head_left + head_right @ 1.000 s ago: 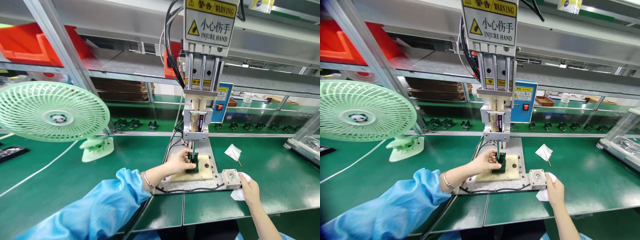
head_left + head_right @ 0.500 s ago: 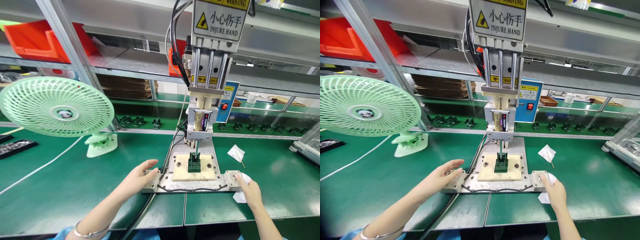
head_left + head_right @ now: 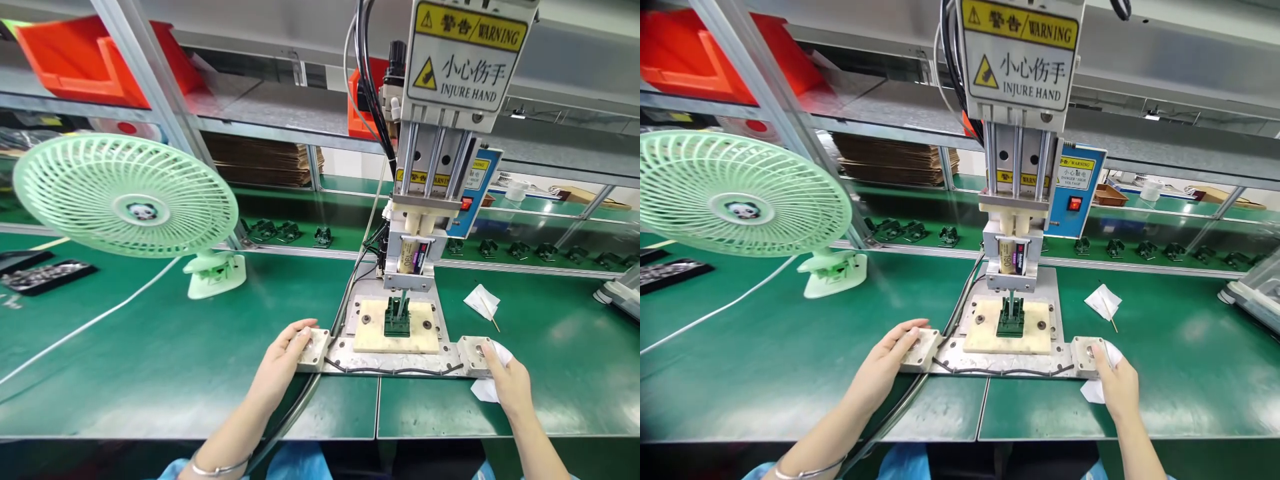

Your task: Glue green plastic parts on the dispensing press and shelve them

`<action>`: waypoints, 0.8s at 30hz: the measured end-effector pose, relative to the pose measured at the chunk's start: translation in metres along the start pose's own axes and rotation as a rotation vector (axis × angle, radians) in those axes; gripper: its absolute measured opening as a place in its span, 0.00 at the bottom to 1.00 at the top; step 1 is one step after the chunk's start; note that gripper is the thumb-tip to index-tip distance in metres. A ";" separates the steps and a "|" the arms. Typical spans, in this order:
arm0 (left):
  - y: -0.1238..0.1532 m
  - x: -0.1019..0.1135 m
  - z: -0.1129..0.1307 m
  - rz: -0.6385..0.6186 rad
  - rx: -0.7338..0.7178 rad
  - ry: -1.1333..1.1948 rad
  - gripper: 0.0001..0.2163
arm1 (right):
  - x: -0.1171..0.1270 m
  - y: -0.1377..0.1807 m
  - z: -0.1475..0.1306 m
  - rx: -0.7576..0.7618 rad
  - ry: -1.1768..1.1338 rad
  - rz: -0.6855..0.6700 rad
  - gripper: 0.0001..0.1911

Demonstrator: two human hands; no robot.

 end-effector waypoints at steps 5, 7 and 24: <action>-0.005 0.002 -0.006 0.030 -0.002 -0.005 0.31 | 0.001 0.002 0.001 -0.004 -0.019 0.009 0.40; -0.005 0.002 -0.005 0.030 -0.007 -0.007 0.31 | 0.001 0.001 0.002 0.016 -0.009 0.009 0.39; -0.005 0.003 -0.004 0.040 -0.013 -0.044 0.29 | 0.003 -0.004 0.009 0.033 0.012 0.012 0.37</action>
Point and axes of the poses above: each hand's wrist, its own y-axis away from the middle knuckle, its own x-axis out of the back of the hand, z = x × y, the point moved 10 cm from there along -y, towards the middle knuckle, and after that the axes turned 8 degrees about -y, right-handed, at the moved point
